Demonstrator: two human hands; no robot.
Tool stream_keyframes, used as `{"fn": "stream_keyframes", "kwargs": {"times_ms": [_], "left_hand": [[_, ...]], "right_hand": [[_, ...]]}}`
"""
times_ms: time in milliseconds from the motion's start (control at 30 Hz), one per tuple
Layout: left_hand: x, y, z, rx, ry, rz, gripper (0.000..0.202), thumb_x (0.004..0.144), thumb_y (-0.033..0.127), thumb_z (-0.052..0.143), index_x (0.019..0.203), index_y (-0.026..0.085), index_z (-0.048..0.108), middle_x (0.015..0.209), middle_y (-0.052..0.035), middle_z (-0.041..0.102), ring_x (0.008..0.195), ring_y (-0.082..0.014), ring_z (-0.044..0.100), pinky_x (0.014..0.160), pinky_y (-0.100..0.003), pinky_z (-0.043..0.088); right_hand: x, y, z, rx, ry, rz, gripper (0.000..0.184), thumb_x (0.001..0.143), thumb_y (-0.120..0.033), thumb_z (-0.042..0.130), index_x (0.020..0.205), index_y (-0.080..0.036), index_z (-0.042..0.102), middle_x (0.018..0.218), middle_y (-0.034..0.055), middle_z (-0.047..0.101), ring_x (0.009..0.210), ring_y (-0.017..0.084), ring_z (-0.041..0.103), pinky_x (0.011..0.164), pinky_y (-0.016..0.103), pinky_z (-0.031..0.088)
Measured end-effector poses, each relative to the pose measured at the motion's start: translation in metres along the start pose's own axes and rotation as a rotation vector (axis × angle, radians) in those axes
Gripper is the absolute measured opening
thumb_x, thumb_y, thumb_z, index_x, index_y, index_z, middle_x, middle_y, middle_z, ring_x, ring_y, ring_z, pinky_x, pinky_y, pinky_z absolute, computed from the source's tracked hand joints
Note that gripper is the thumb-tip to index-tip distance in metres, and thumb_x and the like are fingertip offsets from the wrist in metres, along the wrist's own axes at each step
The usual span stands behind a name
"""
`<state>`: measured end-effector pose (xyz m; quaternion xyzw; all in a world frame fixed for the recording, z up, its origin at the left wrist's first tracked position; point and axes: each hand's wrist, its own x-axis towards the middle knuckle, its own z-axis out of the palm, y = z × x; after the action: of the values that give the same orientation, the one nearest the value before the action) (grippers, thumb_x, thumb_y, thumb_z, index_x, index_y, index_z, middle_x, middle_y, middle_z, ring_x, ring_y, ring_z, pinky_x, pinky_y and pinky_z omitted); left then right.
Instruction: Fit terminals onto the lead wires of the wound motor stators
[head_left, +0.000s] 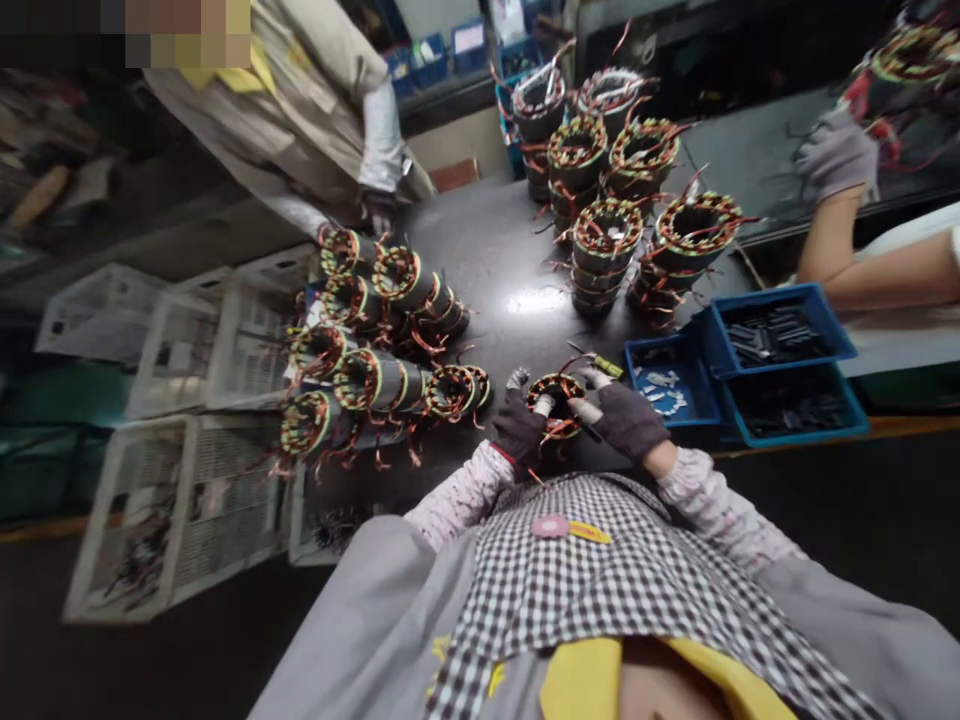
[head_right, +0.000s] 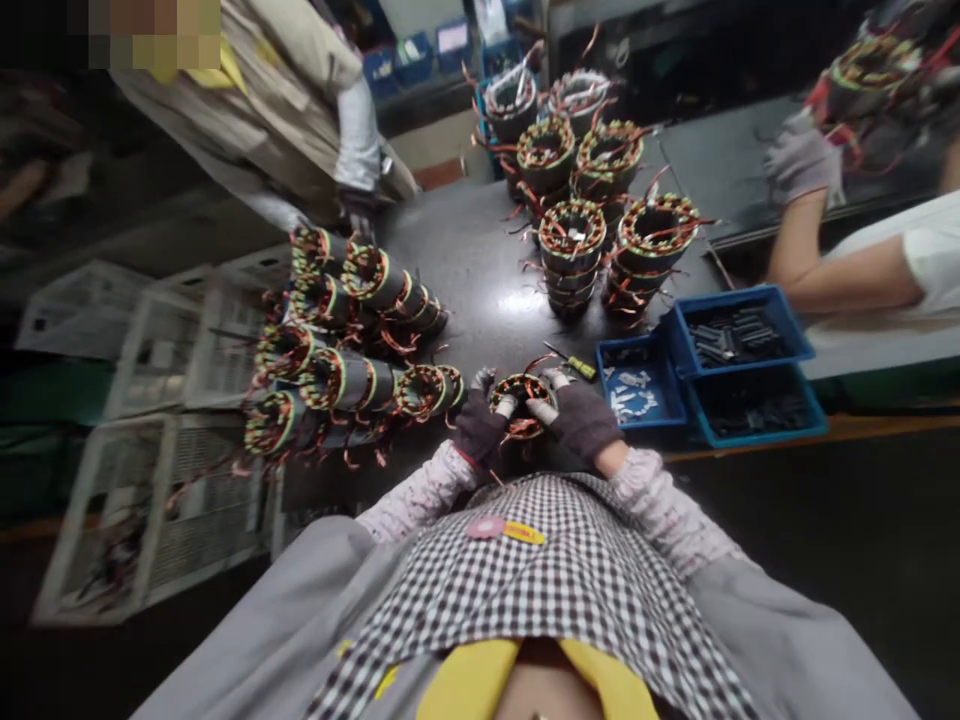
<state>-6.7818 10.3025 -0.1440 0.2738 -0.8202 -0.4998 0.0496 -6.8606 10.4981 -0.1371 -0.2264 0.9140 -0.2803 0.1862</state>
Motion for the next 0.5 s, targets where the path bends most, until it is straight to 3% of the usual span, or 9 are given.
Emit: {"fn": "stream_keyframes", "kwargs": {"times_ms": [67, 133, 233, 300, 367, 433, 500], "left_hand": [[-0.011, -0.006, -0.011, 0.303, -0.163, 0.286, 0.052, 0.089, 0.029, 0.068, 0.140, 0.018, 0.062, 0.146, -0.0153, 0.065, 0.143, -0.0313, 0.054, 0.126, -0.053, 0.038], [-0.017, -0.007, -0.023, 0.538, -0.368, 0.561, 0.049, 0.094, 0.032, 0.062, 0.141, 0.018, 0.063, 0.147, -0.0139, 0.065, 0.149, -0.0340, 0.048, 0.131, -0.059, 0.027], [-0.014, 0.005, -0.032, 0.758, -0.583, 0.781, 0.050, 0.100, 0.042, 0.056, 0.141, 0.014, 0.064, 0.141, -0.0155, 0.069, 0.144, -0.0361, 0.053, 0.131, -0.059, 0.022], [-0.010, 0.017, -0.024, 0.829, -0.681, 0.775, 0.062, 0.098, 0.051, 0.060, 0.144, 0.009, 0.061, 0.130, -0.0187, 0.074, 0.131, -0.0355, 0.063, 0.126, -0.054, 0.034], [-0.009, 0.028, -0.007, 0.884, -0.699, 0.672, 0.075, 0.094, 0.054, 0.064, 0.149, 0.003, 0.054, 0.123, -0.0229, 0.075, 0.121, -0.0365, 0.069, 0.116, -0.053, 0.046], [-0.015, 0.035, 0.011, 0.920, -0.633, 0.528, 0.071, 0.098, 0.043, 0.059, 0.153, -0.002, 0.049, 0.122, -0.0273, 0.074, 0.118, -0.0393, 0.070, 0.105, -0.054, 0.052], [-0.024, 0.036, 0.026, 0.880, -0.567, 0.441, 0.061, 0.100, 0.029, 0.052, 0.153, -0.001, 0.050, 0.121, -0.0289, 0.074, 0.118, -0.0413, 0.070, 0.098, -0.055, 0.055]], "right_hand": [[0.012, -0.028, -0.007, -0.140, -0.119, 0.011, 0.043, 0.103, -0.036, 0.054, 0.138, -0.013, 0.062, 0.119, 0.0198, 0.076, 0.103, 0.029, 0.072, 0.086, 0.035, 0.053], [0.021, -0.041, -0.010, -0.219, -0.177, 0.044, 0.034, 0.103, -0.024, 0.046, 0.126, -0.009, 0.067, 0.113, 0.0229, 0.076, 0.098, 0.029, 0.073, 0.085, 0.036, 0.052], [0.019, -0.030, -0.008, -0.060, -0.099, 0.068, 0.033, 0.102, -0.022, 0.044, 0.117, -0.013, 0.072, 0.110, 0.0192, 0.077, 0.099, 0.029, 0.073, 0.089, 0.039, 0.054], [0.003, -0.013, 0.000, 0.165, 0.080, 0.068, 0.037, 0.105, -0.034, 0.042, 0.121, -0.018, 0.071, 0.115, 0.0145, 0.077, 0.101, 0.028, 0.072, 0.094, 0.042, 0.056], [-0.019, -0.001, 0.013, 0.330, 0.303, 0.042, 0.048, 0.107, -0.049, 0.038, 0.131, -0.020, 0.067, 0.123, 0.0142, 0.074, 0.104, 0.028, 0.072, 0.097, 0.045, 0.057], [-0.032, 0.001, 0.027, 0.359, 0.461, -0.038, 0.061, 0.106, -0.060, 0.033, 0.136, -0.018, 0.065, 0.129, 0.0169, 0.071, 0.113, 0.031, 0.070, 0.103, 0.049, 0.055], [-0.024, -0.005, 0.037, 0.317, 0.525, -0.102, 0.066, 0.105, -0.064, 0.028, 0.133, -0.017, 0.066, 0.130, 0.0172, 0.070, 0.123, 0.032, 0.066, 0.109, 0.051, 0.052]]}}
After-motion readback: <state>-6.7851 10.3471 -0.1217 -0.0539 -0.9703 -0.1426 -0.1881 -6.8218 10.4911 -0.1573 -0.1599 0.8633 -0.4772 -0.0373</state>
